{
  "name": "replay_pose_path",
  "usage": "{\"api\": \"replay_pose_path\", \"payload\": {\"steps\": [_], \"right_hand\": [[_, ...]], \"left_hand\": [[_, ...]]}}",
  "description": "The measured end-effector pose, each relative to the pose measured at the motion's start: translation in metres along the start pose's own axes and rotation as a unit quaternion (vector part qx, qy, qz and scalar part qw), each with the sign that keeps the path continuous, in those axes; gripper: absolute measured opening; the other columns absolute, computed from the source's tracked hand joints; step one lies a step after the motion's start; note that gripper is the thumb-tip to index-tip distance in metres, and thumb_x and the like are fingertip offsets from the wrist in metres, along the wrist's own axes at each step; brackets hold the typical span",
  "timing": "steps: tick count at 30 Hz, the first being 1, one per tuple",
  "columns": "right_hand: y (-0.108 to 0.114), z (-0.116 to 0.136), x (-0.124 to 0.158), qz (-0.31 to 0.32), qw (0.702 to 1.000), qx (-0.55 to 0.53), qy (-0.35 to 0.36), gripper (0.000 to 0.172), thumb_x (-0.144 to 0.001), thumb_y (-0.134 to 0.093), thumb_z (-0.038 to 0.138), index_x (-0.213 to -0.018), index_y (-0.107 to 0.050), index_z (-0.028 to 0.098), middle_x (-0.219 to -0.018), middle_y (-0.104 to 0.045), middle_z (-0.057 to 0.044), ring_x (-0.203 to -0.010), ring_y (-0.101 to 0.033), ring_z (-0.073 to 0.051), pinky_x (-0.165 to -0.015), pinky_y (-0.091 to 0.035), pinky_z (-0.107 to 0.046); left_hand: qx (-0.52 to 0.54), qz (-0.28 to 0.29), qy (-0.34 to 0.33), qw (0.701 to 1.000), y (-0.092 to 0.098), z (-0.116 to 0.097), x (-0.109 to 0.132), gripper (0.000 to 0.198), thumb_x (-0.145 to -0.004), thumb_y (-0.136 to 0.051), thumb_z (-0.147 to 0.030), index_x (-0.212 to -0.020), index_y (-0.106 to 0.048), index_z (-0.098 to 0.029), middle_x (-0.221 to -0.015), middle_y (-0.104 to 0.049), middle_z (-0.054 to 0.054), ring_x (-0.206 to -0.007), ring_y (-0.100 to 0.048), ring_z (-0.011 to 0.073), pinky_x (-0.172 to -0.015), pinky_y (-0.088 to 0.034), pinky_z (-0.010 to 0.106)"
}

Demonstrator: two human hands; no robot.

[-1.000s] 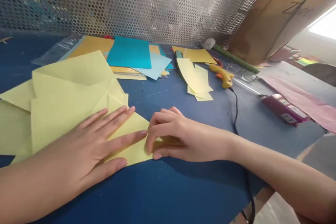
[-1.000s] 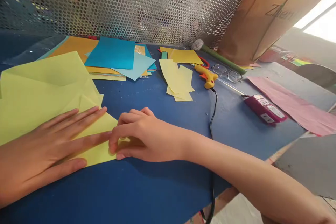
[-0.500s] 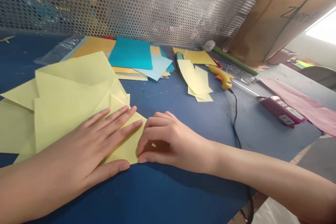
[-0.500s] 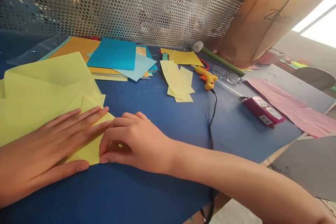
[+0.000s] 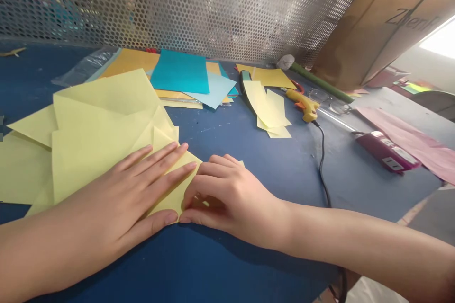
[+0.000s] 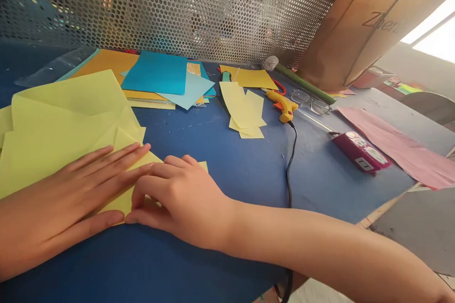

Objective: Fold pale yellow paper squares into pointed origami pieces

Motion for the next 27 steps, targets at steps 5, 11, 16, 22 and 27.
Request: {"api": "replay_pose_path", "payload": {"steps": [5, 11, 16, 22, 27], "right_hand": [[-0.004, 0.015, 0.005, 0.046, 0.991, 0.055, 0.116, 0.032, -0.128, -0.052, 0.029, -0.114, -0.080, 0.019, -0.099, -0.075, -0.003, -0.088, -0.062, -0.017, -0.079, -0.044, -0.033], [-0.005, 0.019, 0.011, 0.085, 0.974, 0.097, 0.186, 0.037, -0.124, -0.047, 0.011, -0.123, -0.084, 0.021, -0.099, -0.074, -0.003, -0.087, -0.060, -0.018, -0.076, -0.042, -0.036], [-0.003, 0.025, 0.009, 0.077, 0.970, 0.120, 0.196, 0.039, -0.125, -0.047, 0.014, -0.126, -0.085, 0.022, -0.096, -0.072, -0.002, -0.084, -0.056, -0.018, -0.073, -0.039, -0.036], [-0.011, 0.026, 0.011, 0.108, 0.965, 0.139, 0.194, 0.044, -0.123, -0.049, 0.011, -0.147, -0.082, 0.026, -0.100, -0.070, -0.002, -0.084, -0.052, -0.020, -0.073, -0.037, -0.038], [-0.014, 0.024, 0.011, 0.120, 0.969, 0.135, 0.170, 0.047, -0.121, -0.051, 0.010, -0.156, -0.078, 0.026, -0.100, -0.068, -0.002, -0.084, -0.050, -0.021, -0.073, -0.034, -0.038]], "left_hand": [[0.007, 0.014, -0.003, 1.000, 0.001, 0.001, -0.002, 0.076, -0.122, -0.040, -0.066, -0.188, -0.014, -0.041, -0.192, -0.035, -0.009, -0.174, -0.047, 0.0222, -0.138, -0.036, 0.035], [0.042, 0.040, 0.012, 0.998, -0.001, 0.004, -0.004, 0.073, -0.123, -0.038, -0.063, -0.187, -0.005, -0.047, -0.192, -0.031, -0.011, -0.176, -0.044, 0.0216, -0.143, -0.036, 0.037], [0.074, 0.046, 0.022, 0.996, -0.004, 0.005, -0.002, 0.073, -0.122, -0.038, -0.064, -0.186, -0.005, -0.052, -0.192, -0.030, -0.013, -0.178, -0.041, 0.0222, -0.147, -0.034, 0.040], [0.068, 0.043, 0.017, 0.997, -0.006, 0.005, 0.001, 0.072, -0.122, -0.039, -0.060, -0.186, -0.007, -0.050, -0.193, -0.028, -0.014, -0.179, -0.039, 0.0228, -0.148, -0.032, 0.040], [0.056, 0.037, -0.002, 0.998, -0.003, 0.001, 0.000, 0.072, -0.122, -0.037, -0.059, -0.186, -0.006, -0.050, -0.194, -0.027, -0.013, -0.178, -0.042, 0.0253, -0.147, -0.037, 0.043]]}}
Point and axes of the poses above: each hand's wrist, its own x-axis away from the middle knuckle, its own y-axis out of the back of the hand, z = x × y, the point moved 10 cm from there along -x, towards the middle knuckle
